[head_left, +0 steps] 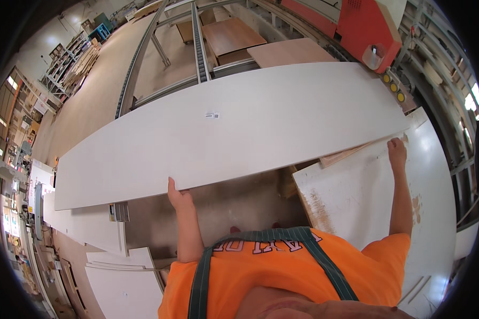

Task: The person repeatedly picks up white rectangular panels from a conveyor and stacks them on a table. They handle the panels one at a time, aligning them before placing them down.

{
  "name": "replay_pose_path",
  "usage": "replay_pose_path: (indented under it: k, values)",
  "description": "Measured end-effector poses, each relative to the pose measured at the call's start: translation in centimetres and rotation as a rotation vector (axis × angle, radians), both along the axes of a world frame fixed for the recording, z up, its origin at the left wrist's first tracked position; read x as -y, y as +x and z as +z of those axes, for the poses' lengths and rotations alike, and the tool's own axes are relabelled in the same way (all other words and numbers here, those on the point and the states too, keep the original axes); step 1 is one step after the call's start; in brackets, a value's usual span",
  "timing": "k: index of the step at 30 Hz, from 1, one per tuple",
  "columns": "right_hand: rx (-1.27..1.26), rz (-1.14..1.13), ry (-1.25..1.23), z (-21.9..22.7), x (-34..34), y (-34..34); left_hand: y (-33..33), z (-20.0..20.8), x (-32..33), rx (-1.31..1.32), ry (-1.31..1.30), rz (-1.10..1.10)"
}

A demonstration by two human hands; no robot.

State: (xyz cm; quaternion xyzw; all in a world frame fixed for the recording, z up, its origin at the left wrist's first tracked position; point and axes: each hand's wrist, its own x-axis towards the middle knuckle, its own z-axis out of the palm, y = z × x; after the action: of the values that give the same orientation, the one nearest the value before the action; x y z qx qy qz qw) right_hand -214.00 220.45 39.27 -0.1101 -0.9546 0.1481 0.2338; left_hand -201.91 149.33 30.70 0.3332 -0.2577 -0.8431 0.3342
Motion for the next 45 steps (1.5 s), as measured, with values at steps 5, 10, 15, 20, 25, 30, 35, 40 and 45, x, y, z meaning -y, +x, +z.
replay_pose_path:
  k: [5, 10, 15, 20, 25, 30, 35, 40, 45]
  values:
    - [0.116, -0.362, 0.241, -2.1, -11.2, 0.3, 7.0, -0.4, -0.6, -0.089, -0.068, -0.075]
    - [0.324, -0.592, 0.238, -4.8, -20.0, 0.0, 11.8, -0.1, -2.5, -0.005, -0.05, 0.048]
    - [0.389, -0.615, 0.112, -8.3, -27.4, -1.7, 16.5, -0.9, -2.1, 0.091, -0.063, 0.177]
    - [0.41, -0.54, -0.253, -8.4, -31.6, -0.6, 17.9, -2.4, -2.5, -0.044, -0.128, 0.153]
    - [0.365, -0.549, -0.257, -6.6, -28.5, 2.0, 17.4, -1.9, -3.5, -0.113, -0.014, 0.164]
    - [0.339, -0.513, -0.257, -3.2, -22.3, 3.7, 18.3, -0.9, -1.8, -0.099, -0.048, 0.212]
    - [0.319, -0.471, -0.257, 0.1, -16.4, 4.9, 20.2, -0.3, 1.0, -0.119, -0.013, 0.226]
    - [0.307, -0.374, -0.262, 0.5, -10.6, 4.2, 22.7, 0.8, 6.3, -0.095, -0.002, 0.326]
    - [0.265, -0.269, -0.243, 1.0, -3.5, 4.0, 25.8, -0.1, 14.7, -0.09, 0.054, 0.322]
